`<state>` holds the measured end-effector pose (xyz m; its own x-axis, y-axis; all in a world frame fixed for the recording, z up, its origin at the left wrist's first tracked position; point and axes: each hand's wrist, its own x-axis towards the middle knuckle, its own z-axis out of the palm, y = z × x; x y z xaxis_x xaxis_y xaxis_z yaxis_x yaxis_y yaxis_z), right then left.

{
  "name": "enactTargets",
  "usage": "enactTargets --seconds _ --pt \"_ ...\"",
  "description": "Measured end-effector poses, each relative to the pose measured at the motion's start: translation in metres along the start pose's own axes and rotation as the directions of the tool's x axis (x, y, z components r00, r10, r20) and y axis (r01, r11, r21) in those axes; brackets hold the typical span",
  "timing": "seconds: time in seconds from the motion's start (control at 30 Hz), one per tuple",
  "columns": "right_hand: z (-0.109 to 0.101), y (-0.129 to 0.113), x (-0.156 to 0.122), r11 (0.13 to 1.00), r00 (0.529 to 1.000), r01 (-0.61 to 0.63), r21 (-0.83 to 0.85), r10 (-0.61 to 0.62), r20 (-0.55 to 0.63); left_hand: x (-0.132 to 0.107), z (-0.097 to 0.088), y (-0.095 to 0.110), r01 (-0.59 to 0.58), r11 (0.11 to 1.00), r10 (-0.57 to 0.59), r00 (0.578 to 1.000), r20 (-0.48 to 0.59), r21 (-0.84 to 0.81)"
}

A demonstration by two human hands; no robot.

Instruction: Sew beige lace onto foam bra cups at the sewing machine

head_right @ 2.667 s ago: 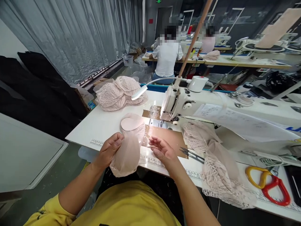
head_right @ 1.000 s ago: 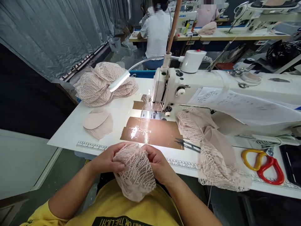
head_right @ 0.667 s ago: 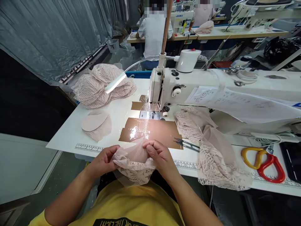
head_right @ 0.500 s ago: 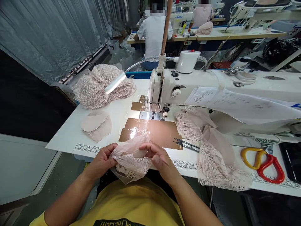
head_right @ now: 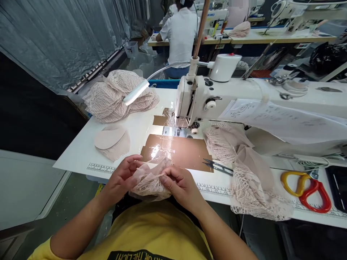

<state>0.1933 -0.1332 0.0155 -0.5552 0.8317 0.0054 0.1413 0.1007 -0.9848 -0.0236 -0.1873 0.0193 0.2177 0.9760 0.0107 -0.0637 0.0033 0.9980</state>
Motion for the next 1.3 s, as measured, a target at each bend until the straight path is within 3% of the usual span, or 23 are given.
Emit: enactTargets --seconds 0.13,0.33,0.5,0.63,0.77,0.9,1.03,1.13,1.3 --pt "-0.002 -0.001 0.002 1.000 1.000 0.010 -0.019 -0.010 0.001 0.005 -0.002 0.006 -0.095 0.891 0.069 0.995 0.076 0.444" --pt "-0.009 -0.003 0.005 0.999 0.994 -0.039 0.027 0.042 -0.100 0.007 0.000 0.004 -0.056 0.863 0.022 0.997 0.073 0.502" --pt "-0.012 -0.003 0.004 0.992 1.000 0.008 0.128 -0.008 0.004 0.009 0.003 0.004 -0.036 0.906 0.006 0.997 0.072 0.422" --pt "-0.010 -0.003 0.004 0.997 0.996 0.012 0.072 -0.018 0.089 0.009 0.003 0.004 0.016 0.928 -0.045 0.996 0.071 0.371" --pt "-0.007 -0.003 0.003 0.986 0.994 -0.104 0.129 0.106 -0.014 0.010 0.003 0.007 0.073 0.955 -0.121 0.981 0.152 0.288" --pt "-0.009 -0.001 0.001 0.971 0.978 -0.135 0.199 0.163 -0.131 0.011 -0.001 0.006 0.191 0.950 -0.213 0.975 0.065 0.248" --pt "-0.012 0.003 -0.003 0.901 0.946 -0.104 0.422 0.220 -0.237 0.009 -0.009 -0.003 0.341 0.919 -0.346 0.938 0.012 -0.198" --pt "-0.010 0.002 -0.003 0.835 0.946 -0.092 0.542 0.244 -0.215 0.009 -0.005 -0.005 0.278 0.860 -0.301 0.954 0.014 -0.428" --pt "-0.004 -0.007 -0.002 0.868 0.982 -0.132 0.479 0.179 -0.053 0.012 0.014 0.002 0.246 0.920 -0.205 0.966 0.158 -0.305"
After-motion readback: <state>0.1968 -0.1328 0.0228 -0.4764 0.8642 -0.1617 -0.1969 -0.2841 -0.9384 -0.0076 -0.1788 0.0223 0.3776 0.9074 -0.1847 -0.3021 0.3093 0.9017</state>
